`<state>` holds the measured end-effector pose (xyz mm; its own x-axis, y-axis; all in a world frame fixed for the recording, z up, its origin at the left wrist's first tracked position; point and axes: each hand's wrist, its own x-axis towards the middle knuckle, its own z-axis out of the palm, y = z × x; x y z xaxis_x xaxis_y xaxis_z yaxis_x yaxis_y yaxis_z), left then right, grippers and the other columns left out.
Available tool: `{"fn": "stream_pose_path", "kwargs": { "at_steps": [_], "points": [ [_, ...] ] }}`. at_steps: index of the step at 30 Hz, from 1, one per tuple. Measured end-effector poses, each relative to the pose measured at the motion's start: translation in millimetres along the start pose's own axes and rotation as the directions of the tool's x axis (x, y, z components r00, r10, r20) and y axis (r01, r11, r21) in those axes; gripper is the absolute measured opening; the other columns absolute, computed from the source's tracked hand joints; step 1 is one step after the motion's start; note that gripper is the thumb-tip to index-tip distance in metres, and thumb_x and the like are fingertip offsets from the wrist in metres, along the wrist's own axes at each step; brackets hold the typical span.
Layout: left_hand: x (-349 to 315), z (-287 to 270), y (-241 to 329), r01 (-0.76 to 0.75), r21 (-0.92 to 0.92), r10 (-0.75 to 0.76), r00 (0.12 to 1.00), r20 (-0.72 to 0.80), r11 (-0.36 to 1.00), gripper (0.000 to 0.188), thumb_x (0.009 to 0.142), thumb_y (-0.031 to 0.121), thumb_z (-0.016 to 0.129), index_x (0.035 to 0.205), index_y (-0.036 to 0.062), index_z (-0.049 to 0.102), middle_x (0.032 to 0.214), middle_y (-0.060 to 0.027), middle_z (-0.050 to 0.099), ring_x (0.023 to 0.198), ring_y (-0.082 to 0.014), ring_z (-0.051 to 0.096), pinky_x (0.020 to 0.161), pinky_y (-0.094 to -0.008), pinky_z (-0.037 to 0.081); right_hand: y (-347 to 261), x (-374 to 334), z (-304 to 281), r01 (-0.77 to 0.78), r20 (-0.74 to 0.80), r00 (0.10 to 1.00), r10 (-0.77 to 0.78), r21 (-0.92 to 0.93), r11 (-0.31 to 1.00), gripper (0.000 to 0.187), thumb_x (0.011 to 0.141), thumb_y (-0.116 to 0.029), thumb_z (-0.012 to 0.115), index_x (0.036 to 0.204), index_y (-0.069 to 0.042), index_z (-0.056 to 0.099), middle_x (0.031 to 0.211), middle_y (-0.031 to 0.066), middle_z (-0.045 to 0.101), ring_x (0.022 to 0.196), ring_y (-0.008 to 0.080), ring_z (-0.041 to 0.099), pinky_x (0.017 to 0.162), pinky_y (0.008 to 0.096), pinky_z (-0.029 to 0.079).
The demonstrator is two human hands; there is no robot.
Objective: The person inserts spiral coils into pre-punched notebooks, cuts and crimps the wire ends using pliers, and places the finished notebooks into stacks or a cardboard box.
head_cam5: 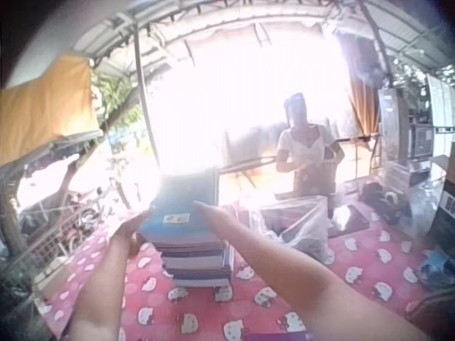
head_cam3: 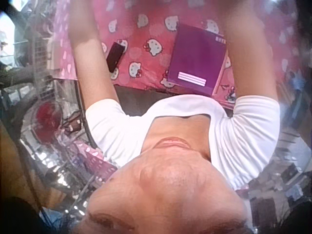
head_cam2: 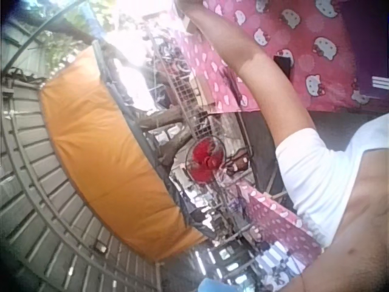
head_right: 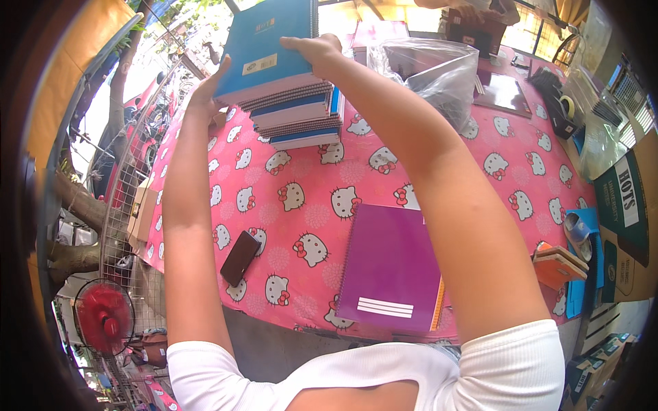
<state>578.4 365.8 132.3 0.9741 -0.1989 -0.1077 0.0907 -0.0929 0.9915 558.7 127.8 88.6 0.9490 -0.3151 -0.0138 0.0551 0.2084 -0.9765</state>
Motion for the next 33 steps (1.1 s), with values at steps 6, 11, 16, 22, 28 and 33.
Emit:
{"fn": "stream_pose_path", "kwargs": {
  "at_steps": [6, 11, 16, 22, 28, 33],
  "points": [
    [47.5, 20.5, -33.6, -0.107, -0.163, 0.113, 0.993, 0.026, 0.981, 0.044, 0.080, 0.010, 0.072, 0.118, 0.0014, 0.052, 0.103, -0.0115, 0.063, 0.085, -0.0210, 0.065, 0.071, -0.0343, 0.055, 15.3, 66.4, -29.5, -0.140, -0.017, 0.990, 0.140, -0.266, 0.954, 0.076, 0.069, -0.057, 0.075, 0.106, 0.008, 0.062, 0.098, 0.0212, 0.065, 0.080, 0.0238, 0.065, 0.073, 0.0388, 0.052],
    [57.5, -38.3, -50.8, -0.096, 0.061, 0.104, 0.986, -0.133, 0.994, 0.073, 0.071, 0.033, 0.082, 0.125, -0.0024, 0.047, 0.103, -0.0112, 0.062, 0.078, -0.0195, 0.064, 0.067, -0.0295, 0.054, -9.5, 1.4, -33.6, 0.189, 0.269, 0.962, -0.041, -0.553, 0.811, 0.080, 0.076, -0.070, 0.060, 0.110, 0.002, 0.058, 0.092, 0.0094, 0.058, 0.082, 0.0162, 0.055, 0.073, 0.0327, 0.046],
    [-24.0, -9.4, -67.8, -0.397, 0.148, 0.422, 0.874, -0.239, 0.906, 0.101, 0.067, 0.048, 0.082, 0.135, -0.0099, 0.034, 0.127, -0.0212, 0.051, 0.119, -0.0269, 0.049, 0.101, -0.0370, 0.039, -14.1, -140.7, -147.6, 0.315, 0.337, 0.937, -0.090, -0.703, 0.638, 0.067, 0.086, -0.058, 0.056, 0.120, -0.001, 0.050, 0.107, 0.0100, 0.054, 0.092, 0.0160, 0.051, 0.080, 0.0318, 0.042],
    [-249.9, 64.7, -214.0, 0.423, 0.327, -0.524, 0.775, 0.354, 0.845, 0.070, 0.088, 0.035, 0.065, 0.139, 0.0000, 0.034, 0.127, -0.0084, 0.051, 0.117, -0.0177, 0.049, 0.094, -0.0309, 0.041, 94.6, -392.5, -280.1, -0.595, -0.146, 0.780, 0.609, -0.476, 0.648, 0.066, 0.091, -0.043, 0.058, 0.136, 0.000, 0.038, 0.129, 0.0155, 0.050, 0.106, 0.0190, 0.051, 0.090, 0.0337, 0.042],
    [-347.4, 120.5, -272.3, 0.437, -0.008, -0.397, 0.824, 0.405, 0.899, 0.070, 0.085, 0.031, 0.070, 0.132, -0.0073, 0.037, 0.122, -0.0177, 0.053, 0.112, -0.0205, 0.053, 0.096, -0.0345, 0.043, 141.2, -468.1, -237.2, -0.643, -0.136, 0.742, 0.657, 0.134, 0.754, 0.058, 0.088, -0.042, 0.063, 0.122, 0.001, 0.044, 0.116, 0.0135, 0.054, 0.106, 0.0180, 0.054, 0.088, 0.0365, 0.047],
    [-348.6, 114.4, -260.0, 0.526, -0.148, -0.416, 0.789, 0.453, 0.837, 0.065, 0.086, 0.029, 0.069, 0.131, -0.0055, 0.039, 0.121, -0.0149, 0.054, 0.111, -0.0218, 0.053, 0.096, -0.0347, 0.043, 120.4, -442.2, -221.6, -0.746, -0.090, 0.658, 0.748, 0.066, 0.663, 0.063, 0.083, -0.039, 0.070, 0.121, 0.004, 0.042, 0.110, 0.0145, 0.056, 0.096, 0.0186, 0.062, 0.075, 0.0375, 0.056]
  ]
}}
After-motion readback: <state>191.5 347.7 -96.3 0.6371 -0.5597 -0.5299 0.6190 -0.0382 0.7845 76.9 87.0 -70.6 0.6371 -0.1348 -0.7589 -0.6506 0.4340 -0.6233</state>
